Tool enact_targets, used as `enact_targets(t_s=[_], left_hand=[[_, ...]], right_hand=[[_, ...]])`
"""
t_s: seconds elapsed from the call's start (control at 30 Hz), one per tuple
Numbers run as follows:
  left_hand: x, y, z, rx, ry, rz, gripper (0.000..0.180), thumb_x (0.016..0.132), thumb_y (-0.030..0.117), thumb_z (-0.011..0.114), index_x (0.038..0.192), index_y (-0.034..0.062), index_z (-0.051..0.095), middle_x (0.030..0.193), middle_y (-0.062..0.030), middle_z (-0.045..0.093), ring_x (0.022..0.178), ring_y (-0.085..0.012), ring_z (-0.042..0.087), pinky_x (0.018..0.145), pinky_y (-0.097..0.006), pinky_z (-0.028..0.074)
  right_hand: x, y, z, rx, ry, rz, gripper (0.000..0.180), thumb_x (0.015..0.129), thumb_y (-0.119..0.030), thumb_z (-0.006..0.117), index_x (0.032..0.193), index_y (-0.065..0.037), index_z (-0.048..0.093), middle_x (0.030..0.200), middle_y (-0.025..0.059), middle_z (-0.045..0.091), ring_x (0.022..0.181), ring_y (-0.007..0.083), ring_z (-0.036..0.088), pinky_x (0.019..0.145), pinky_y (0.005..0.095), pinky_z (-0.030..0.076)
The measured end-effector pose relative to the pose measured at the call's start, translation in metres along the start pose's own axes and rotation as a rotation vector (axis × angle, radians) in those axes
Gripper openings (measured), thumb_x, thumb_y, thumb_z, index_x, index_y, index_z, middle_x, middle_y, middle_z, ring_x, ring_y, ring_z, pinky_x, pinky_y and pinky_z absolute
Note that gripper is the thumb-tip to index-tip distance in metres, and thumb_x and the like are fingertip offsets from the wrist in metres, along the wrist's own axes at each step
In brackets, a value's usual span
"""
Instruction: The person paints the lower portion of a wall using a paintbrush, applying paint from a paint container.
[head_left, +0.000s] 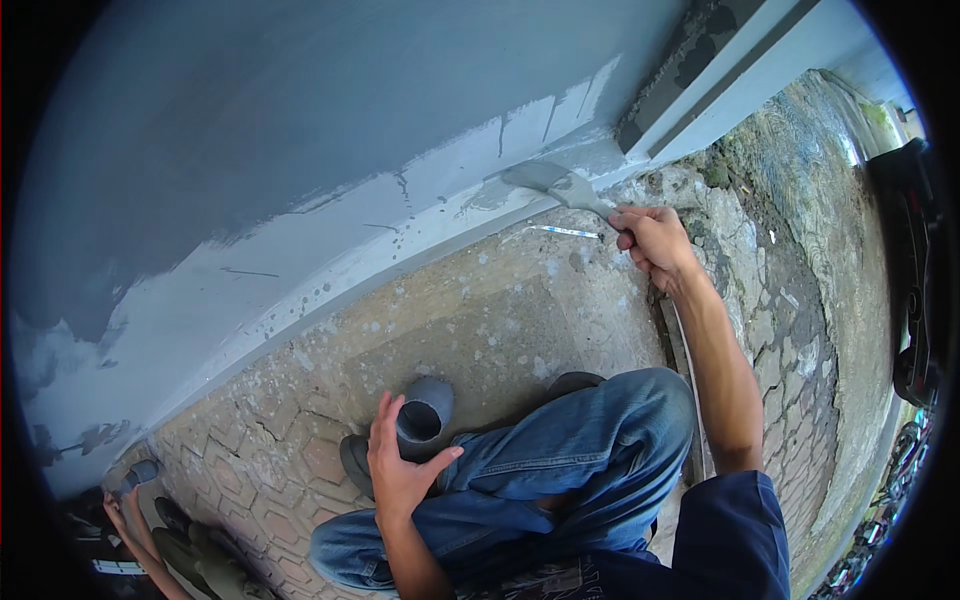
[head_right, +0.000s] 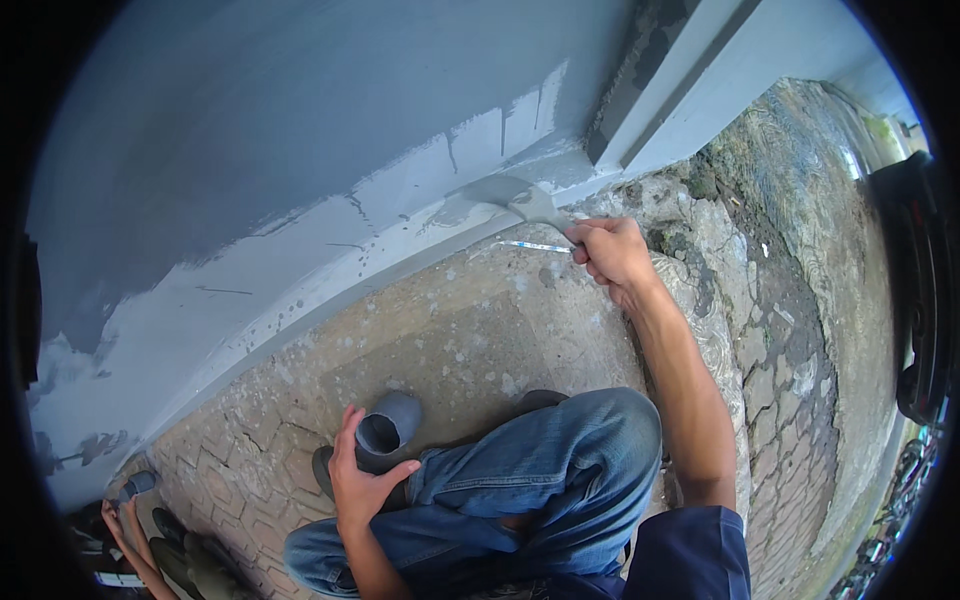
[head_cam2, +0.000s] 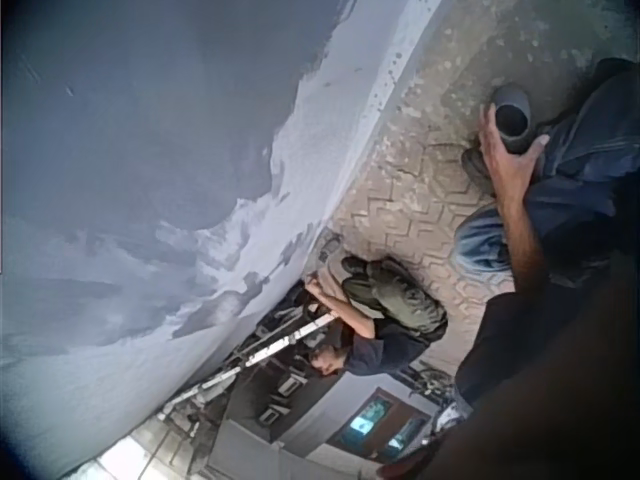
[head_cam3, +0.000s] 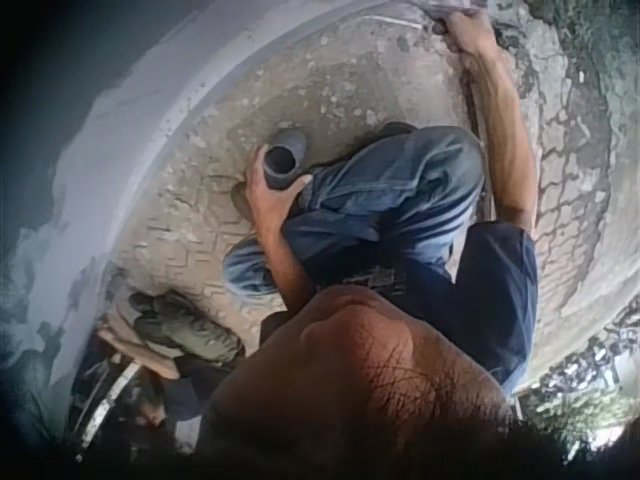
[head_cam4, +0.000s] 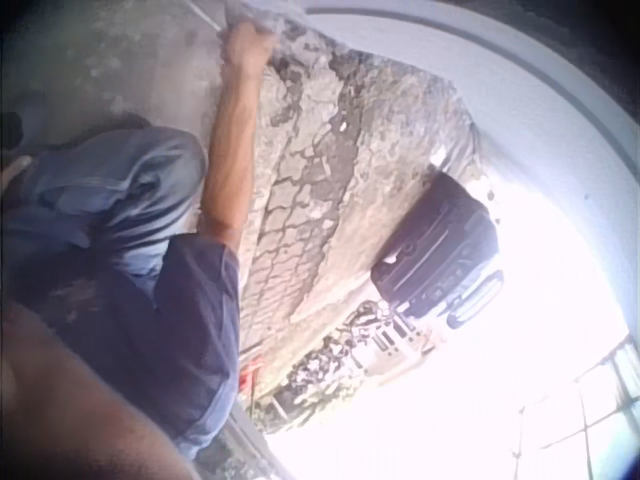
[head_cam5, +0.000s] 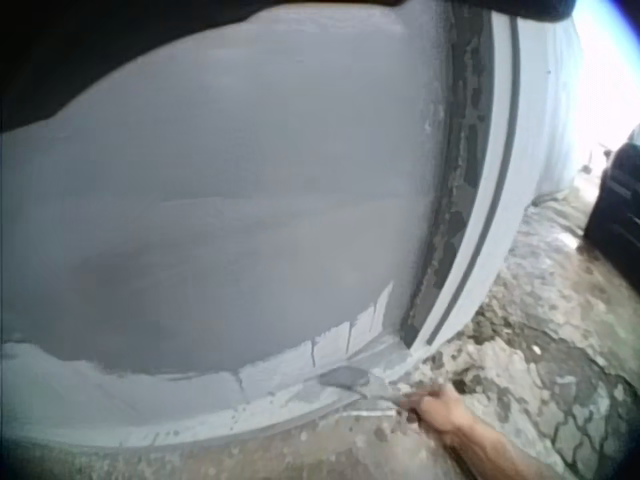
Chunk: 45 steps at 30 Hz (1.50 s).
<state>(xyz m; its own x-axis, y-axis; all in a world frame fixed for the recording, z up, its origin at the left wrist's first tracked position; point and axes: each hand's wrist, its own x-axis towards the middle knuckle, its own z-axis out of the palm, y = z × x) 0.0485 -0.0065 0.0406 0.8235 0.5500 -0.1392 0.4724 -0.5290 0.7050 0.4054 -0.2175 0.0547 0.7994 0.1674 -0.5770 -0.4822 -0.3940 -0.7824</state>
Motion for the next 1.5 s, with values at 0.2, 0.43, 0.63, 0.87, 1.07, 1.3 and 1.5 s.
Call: enact_targets(t_s=[0.2, 0.43, 0.63, 0.87, 1.07, 1.3, 1.5], left_hand=[[-0.006, 0.002, -0.005, 0.004, 0.026, 0.048, 0.094, 0.054, 0.032, 0.093, 0.132, 0.0049, 0.049, 0.142, -0.0217, 0.047, 0.125, -0.0386, 0.051, 0.102, -0.045, 0.042], [-0.015, -0.002, -0.009, -0.002, -0.003, 0.056, 0.094, 0.056, 0.035, 0.092, 0.134, 0.0063, 0.048, 0.144, -0.0213, 0.044, 0.126, -0.039, 0.048, 0.103, -0.048, 0.04], [-0.012, 0.005, -0.002, -0.032, 0.039, 0.074, 0.093, 0.053, 0.029, 0.093, 0.131, 0.0038, 0.051, 0.141, -0.0226, 0.048, 0.126, -0.0376, 0.051, 0.104, -0.044, 0.042], [-0.017, 0.004, -0.01, -0.017, 0.051, 0.082, 0.093, 0.053, 0.03, 0.093, 0.132, 0.004, 0.05, 0.141, -0.023, 0.048, 0.128, -0.0382, 0.05, 0.105, -0.045, 0.041], [-0.019, 0.003, -0.008, 0.034, 0.055, 0.114, 0.094, 0.054, 0.031, 0.093, 0.133, 0.0041, 0.05, 0.142, -0.0224, 0.047, 0.128, -0.0383, 0.049, 0.105, -0.045, 0.041], [-0.019, -0.001, -0.003, 0.007, 0.062, 0.113, 0.093, 0.055, 0.032, 0.093, 0.132, 0.0031, 0.05, 0.141, -0.0224, 0.048, 0.128, -0.0381, 0.049, 0.105, -0.045, 0.041], [-0.021, 0.001, -0.008, 0.005, 0.082, 0.087, 0.093, 0.055, 0.032, 0.093, 0.132, 0.0023, 0.05, 0.141, -0.0223, 0.048, 0.128, -0.0382, 0.049, 0.105, -0.045, 0.04]], right_hand=[[-0.065, 0.05, -0.056, 0.376, 0.419, -0.042, 0.029, 0.092, -0.01, 0.057, 0.116, 0.004, 0.063, 0.063, 0.0005, 0.053, 0.043, 0.0041, 0.038, 0.037, 0.0215, 0.026], [-0.096, 0.032, 0.005, 0.044, 0.203, -0.274, 0.035, 0.093, -0.011, 0.059, 0.126, 0.0, 0.061, 0.066, -0.0015, 0.054, 0.049, 0.0036, 0.042, 0.043, 0.0206, 0.031], [-0.027, 0.037, 0.057, -0.296, 0.082, -0.36, 0.037, 0.082, -0.019, 0.068, 0.113, 0.001, 0.068, 0.087, 0.0181, 0.072, 0.078, 0.0231, 0.069, 0.074, 0.0338, 0.052], [-0.026, 0.059, -0.05, -0.451, 0.813, -0.218, 0.034, 0.083, -0.022, 0.058, 0.109, -0.004, 0.071, 0.094, 0.0273, 0.069, 0.094, 0.0408, 0.067, 0.085, 0.0455, 0.051], [-0.053, 0.057, -0.049, -0.382, 0.653, -0.321, 0.036, 0.082, -0.019, 0.063, 0.113, -0.001, 0.069, 0.093, 0.0251, 0.07, 0.089, 0.0324, 0.071, 0.081, 0.0389, 0.052], [-0.03, 0.027, 0.015, -0.495, 0.383, -0.508, 0.036, 0.08, -0.02, 0.063, 0.111, -0.003, 0.07, 0.094, 0.0282, 0.068, 0.093, 0.0406, 0.068, 0.087, 0.0422, 0.052], [-0.035, 0.057, -0.053, -0.815, 0.777, -0.413, 0.027, 0.082, -0.015, 0.057, 0.1, 0.002, 0.067, 0.082, 0.029, 0.066, 0.081, 0.0472, 0.066, 0.079, 0.0529, 0.052]])
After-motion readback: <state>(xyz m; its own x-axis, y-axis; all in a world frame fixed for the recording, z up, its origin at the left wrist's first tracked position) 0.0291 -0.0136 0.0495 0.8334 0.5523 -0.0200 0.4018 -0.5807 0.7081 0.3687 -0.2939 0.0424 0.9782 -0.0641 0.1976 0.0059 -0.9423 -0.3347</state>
